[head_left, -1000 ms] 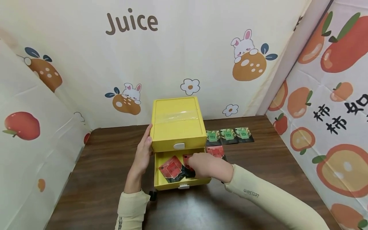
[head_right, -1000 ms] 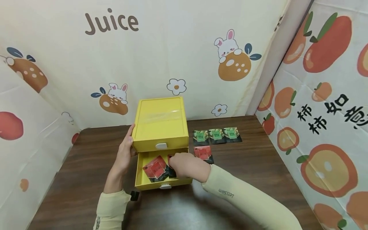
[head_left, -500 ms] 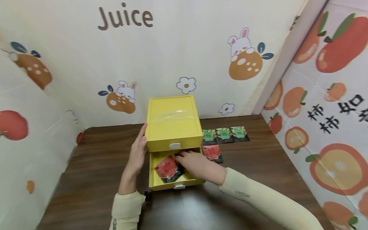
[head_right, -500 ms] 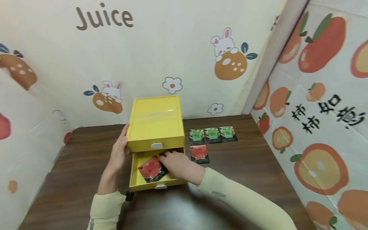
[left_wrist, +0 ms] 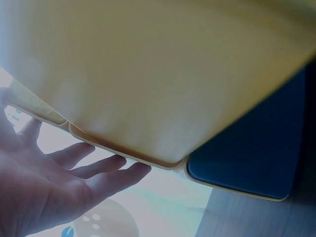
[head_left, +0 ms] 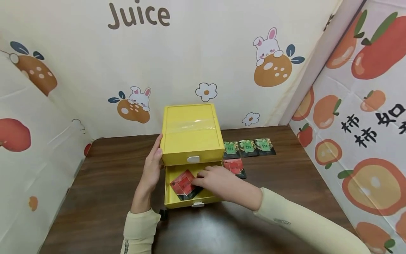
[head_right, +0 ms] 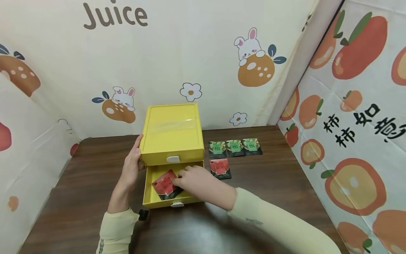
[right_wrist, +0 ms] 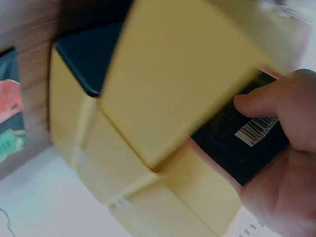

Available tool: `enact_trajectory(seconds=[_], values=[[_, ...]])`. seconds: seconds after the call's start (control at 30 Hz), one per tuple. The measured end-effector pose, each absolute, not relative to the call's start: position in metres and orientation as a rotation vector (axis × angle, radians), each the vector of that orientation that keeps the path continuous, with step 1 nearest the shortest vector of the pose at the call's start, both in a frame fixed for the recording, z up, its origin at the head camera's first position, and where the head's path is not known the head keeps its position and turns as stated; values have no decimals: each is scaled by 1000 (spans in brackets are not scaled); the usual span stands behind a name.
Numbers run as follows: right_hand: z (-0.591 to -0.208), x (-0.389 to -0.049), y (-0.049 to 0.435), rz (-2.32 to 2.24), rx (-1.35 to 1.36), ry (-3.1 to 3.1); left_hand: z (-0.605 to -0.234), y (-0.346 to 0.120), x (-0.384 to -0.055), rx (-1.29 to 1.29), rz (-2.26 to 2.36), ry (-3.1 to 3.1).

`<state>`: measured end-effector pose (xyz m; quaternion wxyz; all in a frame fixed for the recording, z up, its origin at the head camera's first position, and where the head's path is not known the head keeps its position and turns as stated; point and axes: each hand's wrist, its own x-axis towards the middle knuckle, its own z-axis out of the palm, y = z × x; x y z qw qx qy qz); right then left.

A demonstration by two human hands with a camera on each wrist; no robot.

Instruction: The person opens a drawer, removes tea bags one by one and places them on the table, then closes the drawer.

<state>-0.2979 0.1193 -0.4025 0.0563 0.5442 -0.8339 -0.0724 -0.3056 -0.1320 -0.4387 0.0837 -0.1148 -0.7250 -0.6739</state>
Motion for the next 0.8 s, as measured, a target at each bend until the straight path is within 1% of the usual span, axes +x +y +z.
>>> enact_trajectory(seconds=[0.17,0.3,0.43,0.57,0.8], values=[[-381,-281,143,-151,1657,-2498,-441,-131,-309,-352,-1994,-2187],[-374,-274,167,-37,1598,-2527,-442,-133,-309,-343,-1983,-2177],[-384,-270,194,200,1513,-2477,-442,-135,-306,-343,-1987,-2171],[-400,-270,221,404,1373,-2436,-442,-136,-305,-357,-1979,-2173],[-427,-294,260,476,1025,-2679,-442,-134,-308,-396,-1993,-2157]])
